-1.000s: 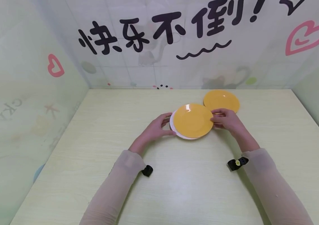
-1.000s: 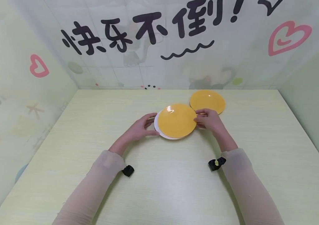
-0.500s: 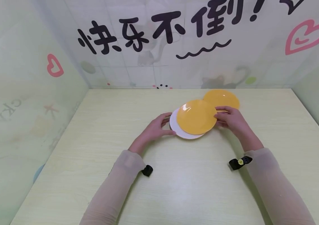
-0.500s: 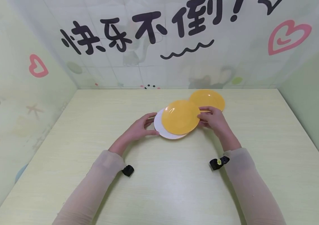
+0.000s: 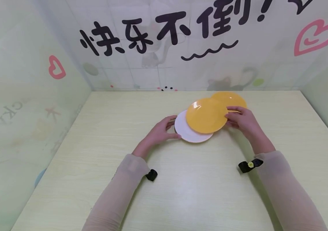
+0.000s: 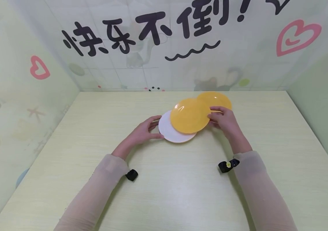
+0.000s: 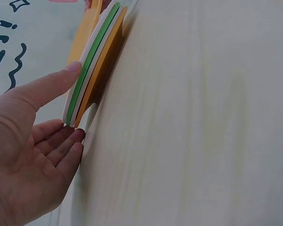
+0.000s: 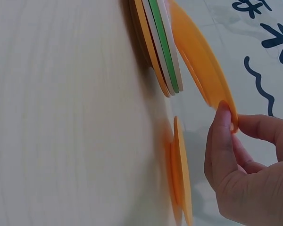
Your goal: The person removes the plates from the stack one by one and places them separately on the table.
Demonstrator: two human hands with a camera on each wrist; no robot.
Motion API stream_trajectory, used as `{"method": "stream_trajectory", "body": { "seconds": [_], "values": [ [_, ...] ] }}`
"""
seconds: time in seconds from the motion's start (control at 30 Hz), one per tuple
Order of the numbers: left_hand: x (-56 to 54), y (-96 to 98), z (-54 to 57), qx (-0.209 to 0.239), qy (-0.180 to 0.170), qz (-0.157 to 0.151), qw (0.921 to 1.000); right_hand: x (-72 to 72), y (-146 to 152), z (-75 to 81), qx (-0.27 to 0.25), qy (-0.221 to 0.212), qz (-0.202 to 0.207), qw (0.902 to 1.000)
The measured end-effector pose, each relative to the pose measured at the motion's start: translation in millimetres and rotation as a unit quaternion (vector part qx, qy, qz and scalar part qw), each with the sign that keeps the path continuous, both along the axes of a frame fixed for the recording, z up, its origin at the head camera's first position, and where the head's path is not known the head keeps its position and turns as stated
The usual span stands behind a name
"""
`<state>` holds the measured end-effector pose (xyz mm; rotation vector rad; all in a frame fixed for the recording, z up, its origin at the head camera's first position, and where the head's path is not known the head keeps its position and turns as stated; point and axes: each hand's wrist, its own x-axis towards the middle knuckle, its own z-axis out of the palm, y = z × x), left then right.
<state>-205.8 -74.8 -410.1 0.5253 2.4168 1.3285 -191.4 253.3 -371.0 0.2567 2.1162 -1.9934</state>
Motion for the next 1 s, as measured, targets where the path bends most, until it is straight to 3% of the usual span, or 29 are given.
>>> {"method": "stream_trajectory", "body": {
  "seconds": [1.0],
  "values": [
    [-1.3, 0.4, -2.9, 0.001, 0.003, 0.004, 1.0, 6.4, 40.7, 2.3, -0.118, 0.017, -0.059, 0.9911]
  ]
}}
